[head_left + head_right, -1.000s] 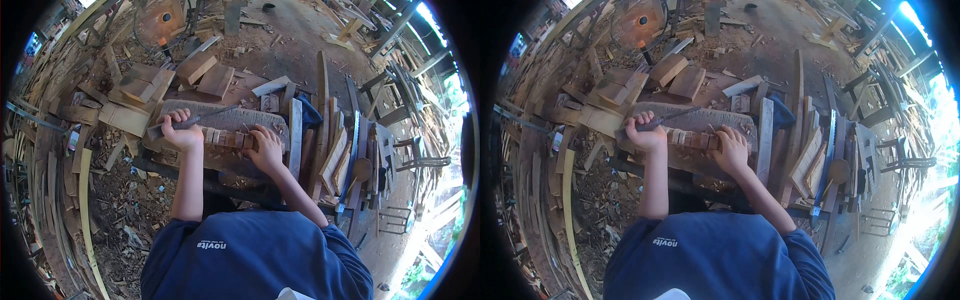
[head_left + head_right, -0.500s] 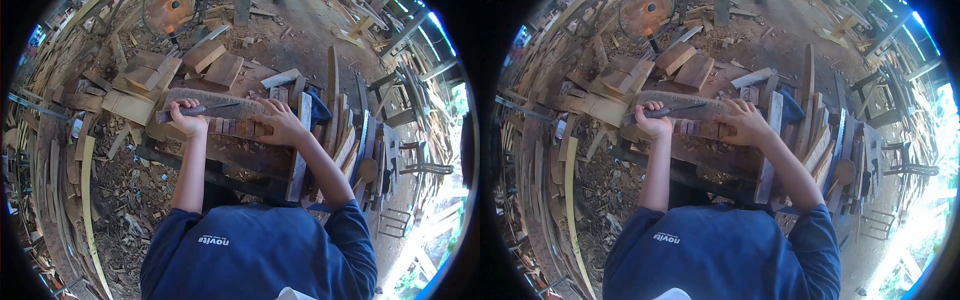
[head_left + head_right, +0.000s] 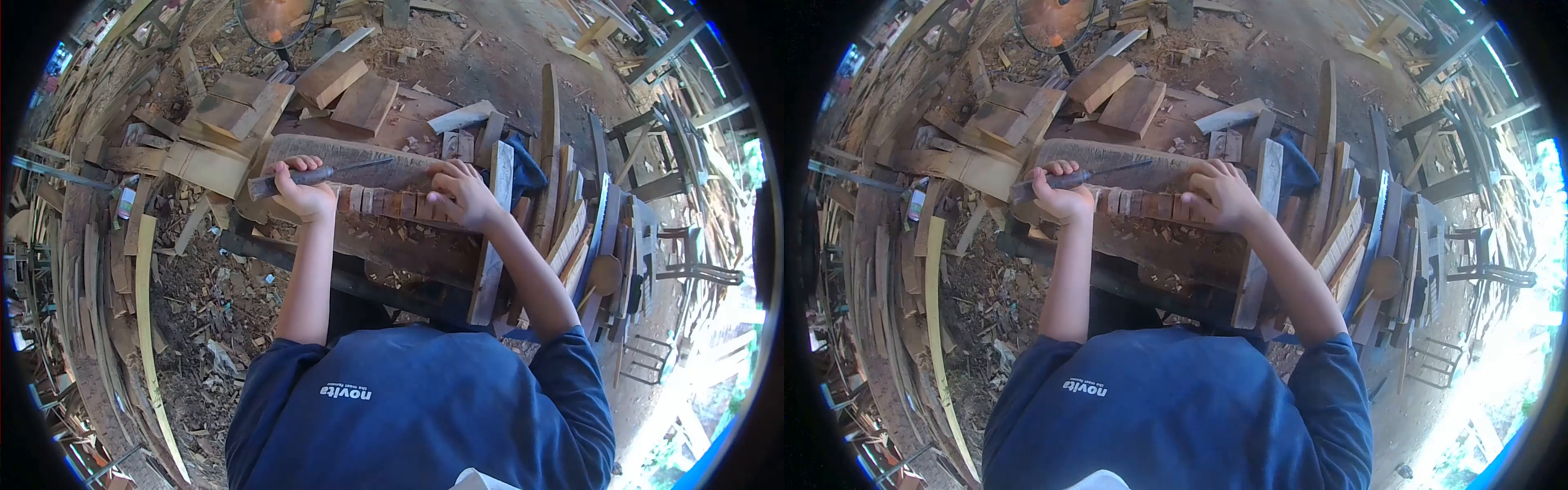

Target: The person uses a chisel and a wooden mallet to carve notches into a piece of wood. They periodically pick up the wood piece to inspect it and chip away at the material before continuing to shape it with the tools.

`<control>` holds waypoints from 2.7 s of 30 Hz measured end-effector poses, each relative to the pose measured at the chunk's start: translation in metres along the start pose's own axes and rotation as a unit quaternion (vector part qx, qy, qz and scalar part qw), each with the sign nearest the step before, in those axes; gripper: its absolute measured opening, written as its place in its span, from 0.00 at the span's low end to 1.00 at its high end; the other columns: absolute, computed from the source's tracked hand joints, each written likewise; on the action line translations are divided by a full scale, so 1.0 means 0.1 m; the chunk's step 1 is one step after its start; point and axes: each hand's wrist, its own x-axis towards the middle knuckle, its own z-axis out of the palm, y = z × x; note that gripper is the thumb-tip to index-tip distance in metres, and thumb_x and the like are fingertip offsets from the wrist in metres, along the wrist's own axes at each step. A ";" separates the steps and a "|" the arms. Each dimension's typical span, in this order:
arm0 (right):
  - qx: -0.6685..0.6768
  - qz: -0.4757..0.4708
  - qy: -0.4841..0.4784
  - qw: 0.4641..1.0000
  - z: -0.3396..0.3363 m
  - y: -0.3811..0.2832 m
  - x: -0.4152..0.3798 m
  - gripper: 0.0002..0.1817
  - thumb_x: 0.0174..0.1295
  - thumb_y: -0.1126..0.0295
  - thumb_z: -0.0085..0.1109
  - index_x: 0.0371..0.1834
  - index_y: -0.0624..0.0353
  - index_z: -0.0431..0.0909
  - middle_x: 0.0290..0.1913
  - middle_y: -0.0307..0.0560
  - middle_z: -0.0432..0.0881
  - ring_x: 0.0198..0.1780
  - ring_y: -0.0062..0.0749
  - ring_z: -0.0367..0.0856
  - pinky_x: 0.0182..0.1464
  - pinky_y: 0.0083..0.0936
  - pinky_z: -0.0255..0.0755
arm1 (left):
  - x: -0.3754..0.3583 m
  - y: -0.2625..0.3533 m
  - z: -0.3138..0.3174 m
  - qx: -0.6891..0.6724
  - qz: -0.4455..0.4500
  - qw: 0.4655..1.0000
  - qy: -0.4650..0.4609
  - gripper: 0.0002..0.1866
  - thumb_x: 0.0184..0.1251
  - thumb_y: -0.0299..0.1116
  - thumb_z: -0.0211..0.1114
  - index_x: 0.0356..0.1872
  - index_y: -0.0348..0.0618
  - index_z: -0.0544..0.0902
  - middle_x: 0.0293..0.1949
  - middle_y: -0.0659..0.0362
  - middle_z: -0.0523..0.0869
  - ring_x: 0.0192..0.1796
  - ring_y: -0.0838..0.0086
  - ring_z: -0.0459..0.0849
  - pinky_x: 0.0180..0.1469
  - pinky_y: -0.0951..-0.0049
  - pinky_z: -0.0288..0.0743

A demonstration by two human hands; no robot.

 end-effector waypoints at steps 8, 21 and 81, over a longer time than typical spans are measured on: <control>0.244 0.192 0.235 0.921 0.19 0.34 -0.19 0.10 0.66 0.69 0.57 0.46 0.61 0.79 0.56 0.54 0.78 0.62 0.49 0.72 0.64 0.46 0.63 | -0.18 0.06 0.01 0.020 0.089 0.994 -0.058 0.10 0.67 0.40 0.58 0.34 0.51 0.66 0.24 0.60 0.72 0.27 0.70 0.74 0.36 0.62 0.75; -0.052 0.197 0.087 0.975 0.19 -0.72 -0.46 0.27 0.45 0.58 0.74 0.48 0.58 0.83 0.54 0.47 0.81 0.60 0.45 0.74 0.64 0.41 0.62 | -0.26 0.07 -0.11 -0.006 0.098 0.993 -0.071 0.08 0.64 0.34 0.60 0.36 0.51 0.68 0.24 0.56 0.77 0.28 0.66 0.78 0.38 0.58 0.78; 0.058 0.197 0.170 0.964 0.16 -0.33 -0.36 0.18 0.51 0.55 0.73 0.35 0.55 0.81 0.37 0.43 0.77 0.43 0.40 0.76 0.48 0.34 0.70 | -0.72 -0.36 1.80 0.313 -0.113 0.865 -0.375 0.06 0.63 0.22 0.66 0.36 0.38 0.76 0.27 0.66 0.81 0.29 0.87 0.79 0.30 0.83 0.72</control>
